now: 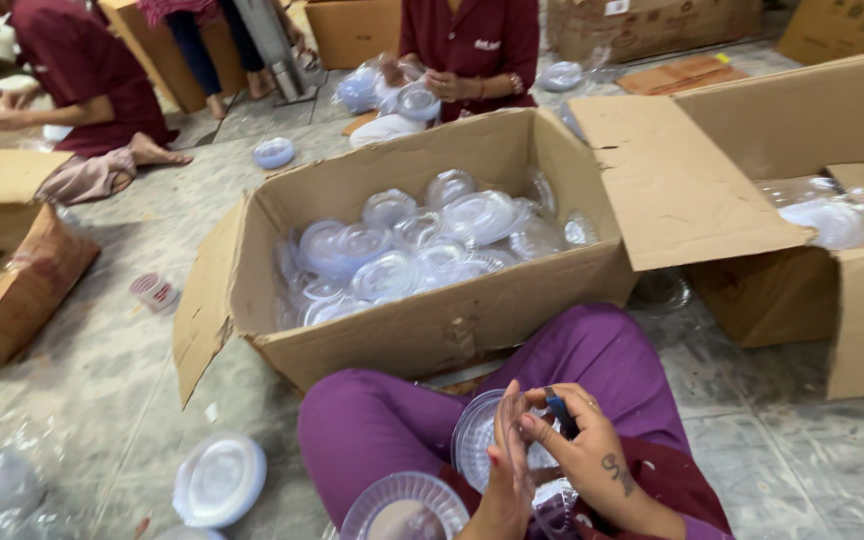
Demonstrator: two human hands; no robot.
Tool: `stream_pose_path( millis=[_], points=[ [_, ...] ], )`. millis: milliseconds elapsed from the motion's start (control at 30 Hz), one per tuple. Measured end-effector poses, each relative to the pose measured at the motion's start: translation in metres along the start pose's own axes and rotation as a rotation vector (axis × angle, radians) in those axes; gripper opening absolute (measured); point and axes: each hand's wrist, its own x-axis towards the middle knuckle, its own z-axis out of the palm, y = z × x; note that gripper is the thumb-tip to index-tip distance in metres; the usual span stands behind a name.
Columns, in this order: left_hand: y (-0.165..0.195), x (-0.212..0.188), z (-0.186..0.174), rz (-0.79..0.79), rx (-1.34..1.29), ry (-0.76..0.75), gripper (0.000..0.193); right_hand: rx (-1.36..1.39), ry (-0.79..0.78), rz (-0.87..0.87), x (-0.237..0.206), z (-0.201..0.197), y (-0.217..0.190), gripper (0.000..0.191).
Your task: The person sits on the floor and uses a small blue-handled knife to trim the edges of clear plastic plates. They hold each plate with one hand and carefully cut around the rim with the other, then place the trimmed plate aside.
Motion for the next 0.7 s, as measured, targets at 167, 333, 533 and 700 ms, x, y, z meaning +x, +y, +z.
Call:
stream_pose_path(
  millis=[167,333,533,700],
  points=[
    [0.018,-0.012,0.006,0.118,0.153,0.159,0.083,-0.070,-0.043,-0.163,-0.006,0.000,-0.006,0.027],
    [0.023,-0.017,-0.004,0.052,0.014,0.293,0.030,-0.019,-0.128,-0.118,-0.016,-0.009,-0.011,0.028],
    [0.078,-0.019,-0.020,0.301,0.145,0.487,0.035,0.556,-0.288,0.326,-0.025,-0.030,-0.014,0.040],
    [0.112,-0.034,0.018,0.331,0.696,0.549,0.046,0.344,-0.481,0.191,-0.030,-0.048,-0.030,0.036]
  ],
)
